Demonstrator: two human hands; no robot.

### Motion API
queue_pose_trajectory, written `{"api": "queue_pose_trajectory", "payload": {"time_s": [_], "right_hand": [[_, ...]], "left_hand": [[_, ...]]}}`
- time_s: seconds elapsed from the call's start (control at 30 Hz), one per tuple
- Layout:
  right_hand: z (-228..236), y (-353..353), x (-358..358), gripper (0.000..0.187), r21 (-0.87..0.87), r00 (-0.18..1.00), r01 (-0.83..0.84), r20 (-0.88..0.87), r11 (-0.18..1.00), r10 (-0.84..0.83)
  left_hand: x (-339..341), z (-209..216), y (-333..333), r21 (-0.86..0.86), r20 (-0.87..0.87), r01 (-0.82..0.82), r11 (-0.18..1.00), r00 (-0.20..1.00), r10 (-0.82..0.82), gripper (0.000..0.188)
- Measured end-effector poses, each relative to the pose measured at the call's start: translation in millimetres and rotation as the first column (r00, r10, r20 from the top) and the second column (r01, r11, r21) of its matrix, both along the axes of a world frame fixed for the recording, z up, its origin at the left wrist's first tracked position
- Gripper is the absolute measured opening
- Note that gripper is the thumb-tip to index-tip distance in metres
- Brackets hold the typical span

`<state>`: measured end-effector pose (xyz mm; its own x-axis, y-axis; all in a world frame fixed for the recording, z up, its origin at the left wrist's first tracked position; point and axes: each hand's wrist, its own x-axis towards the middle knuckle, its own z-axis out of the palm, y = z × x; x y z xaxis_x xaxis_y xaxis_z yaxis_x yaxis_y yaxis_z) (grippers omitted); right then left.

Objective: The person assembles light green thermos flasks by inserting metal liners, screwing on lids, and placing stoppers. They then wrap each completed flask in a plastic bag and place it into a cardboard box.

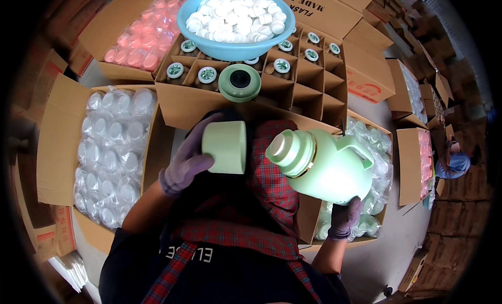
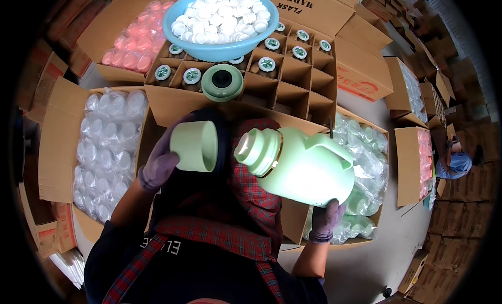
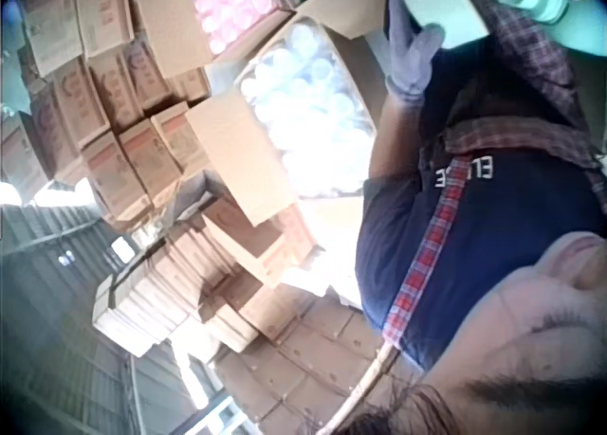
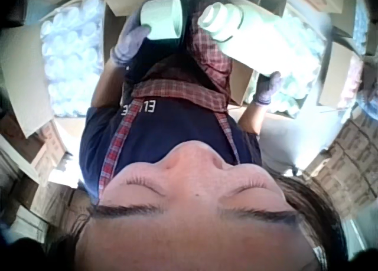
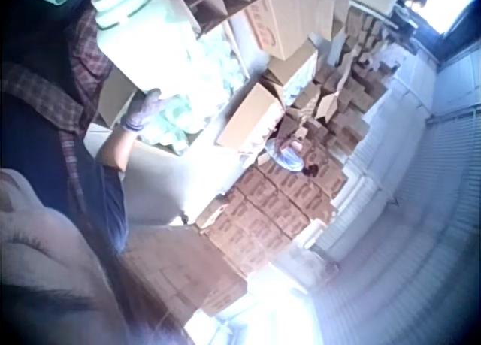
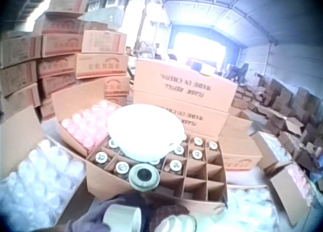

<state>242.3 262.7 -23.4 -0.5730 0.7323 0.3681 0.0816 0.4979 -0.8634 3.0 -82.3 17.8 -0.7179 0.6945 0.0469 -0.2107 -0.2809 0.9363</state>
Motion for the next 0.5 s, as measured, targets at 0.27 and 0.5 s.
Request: {"api": "queue_pose_trajectory", "payload": {"time_s": [0.27, 0.5], "right_hand": [[87, -44, -18, 0.067, 0.229, 0.899, -0.434, 0.164, 0.871, 0.405], [53, 23, -82, 0.028, 0.006, 0.881, -0.445, 0.18, 0.895, 0.437]], "left_hand": [[-1, 13, 14, -0.205, -0.237, 0.117, 0.972, 0.957, -0.165, 0.086], [-18, 17, 0, 0.042, -0.999, -0.221, 0.974, -0.027, 0.037, 0.049]]}}
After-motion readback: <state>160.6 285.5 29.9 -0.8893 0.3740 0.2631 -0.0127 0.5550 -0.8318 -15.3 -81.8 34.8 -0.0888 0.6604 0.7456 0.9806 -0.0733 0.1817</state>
